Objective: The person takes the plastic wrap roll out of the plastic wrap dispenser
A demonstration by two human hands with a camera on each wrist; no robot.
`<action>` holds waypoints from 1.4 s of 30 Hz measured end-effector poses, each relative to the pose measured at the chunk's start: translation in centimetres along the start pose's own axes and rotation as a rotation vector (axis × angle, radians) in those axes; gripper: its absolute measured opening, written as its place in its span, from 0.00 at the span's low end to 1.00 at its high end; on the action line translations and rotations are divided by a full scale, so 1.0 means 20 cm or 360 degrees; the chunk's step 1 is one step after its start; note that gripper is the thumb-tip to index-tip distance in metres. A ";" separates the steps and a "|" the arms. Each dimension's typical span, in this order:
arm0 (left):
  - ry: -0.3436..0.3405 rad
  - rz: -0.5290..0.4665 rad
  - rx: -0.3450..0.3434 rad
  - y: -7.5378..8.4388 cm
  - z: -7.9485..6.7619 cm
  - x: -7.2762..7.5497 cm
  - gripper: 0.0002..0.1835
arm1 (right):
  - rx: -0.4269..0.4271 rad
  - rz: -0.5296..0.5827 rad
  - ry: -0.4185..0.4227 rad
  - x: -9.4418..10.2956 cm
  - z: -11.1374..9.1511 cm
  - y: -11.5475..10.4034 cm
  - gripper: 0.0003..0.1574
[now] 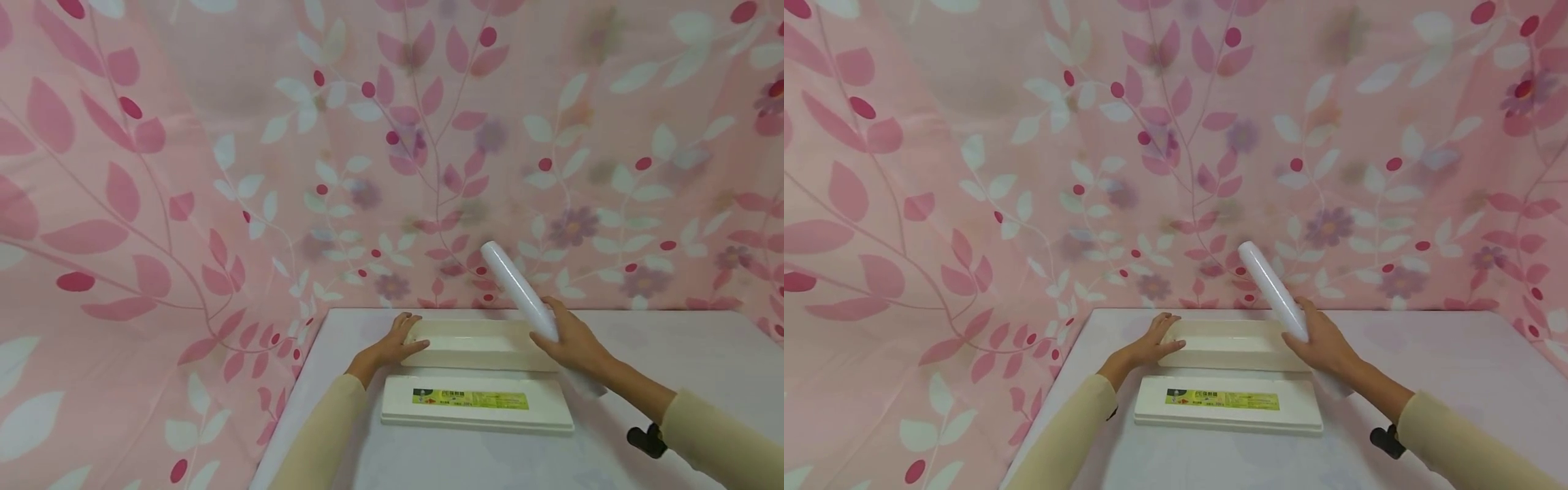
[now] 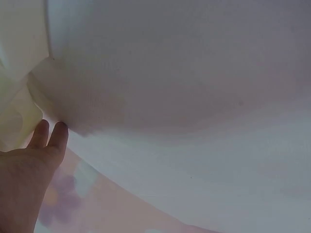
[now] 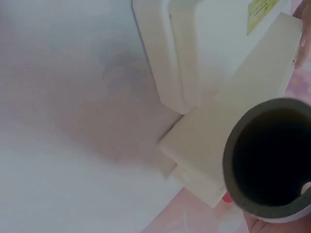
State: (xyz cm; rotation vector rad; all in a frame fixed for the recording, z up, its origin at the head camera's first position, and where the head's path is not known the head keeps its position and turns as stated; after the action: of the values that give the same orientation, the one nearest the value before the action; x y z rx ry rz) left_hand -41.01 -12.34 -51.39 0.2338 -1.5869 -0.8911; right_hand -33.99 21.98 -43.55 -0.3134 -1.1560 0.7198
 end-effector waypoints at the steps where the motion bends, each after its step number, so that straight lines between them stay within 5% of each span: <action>1: 0.0001 -0.0010 0.0005 0.00 0.00 0.00 0.42 | -0.0010 -0.0004 0.0006 0.00 0.00 0.00 0.48; 7: -0.0003 -0.0005 0.0012 0.00 -0.01 -0.03 0.42 | -0.0072 0.0009 -0.0057 -0.01 -0.05 0.03 0.52; 15: -0.0005 -0.0003 0.0005 0.03 -0.03 -0.01 0.41 | -0.0085 0.0102 0.0041 0.01 -0.09 0.04 0.54; 21: -0.0008 -0.0002 0.0022 0.02 -0.02 -0.01 0.43 | -0.0262 0.0143 0.0044 0.05 -0.10 0.08 0.54; 28: -0.0014 -0.0002 0.0025 0.01 -0.01 -0.02 0.41 | -0.0468 0.0244 -0.0033 0.06 -0.16 0.16 0.68; 42: 0.0014 -0.0006 -0.0011 0.01 -0.01 0.00 0.41 | -0.0545 0.0075 0.0093 0.12 -0.22 0.30 0.67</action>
State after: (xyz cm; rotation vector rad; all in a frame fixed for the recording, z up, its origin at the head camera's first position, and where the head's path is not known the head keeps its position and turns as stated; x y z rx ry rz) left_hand -40.82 -12.21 -51.31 0.2353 -1.5755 -0.8971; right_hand -31.57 28.62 -47.08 -0.6472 -1.2182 0.5478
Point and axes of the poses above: each hand's wrist, its own z-axis towards the middle knuckle, its own x-axis out of the back of the hand, y = z × x, the point moved 7 cm from there along z, towards the middle knuckle, and after that the axes turned 7 degrees about y, right-handed, at the moved point
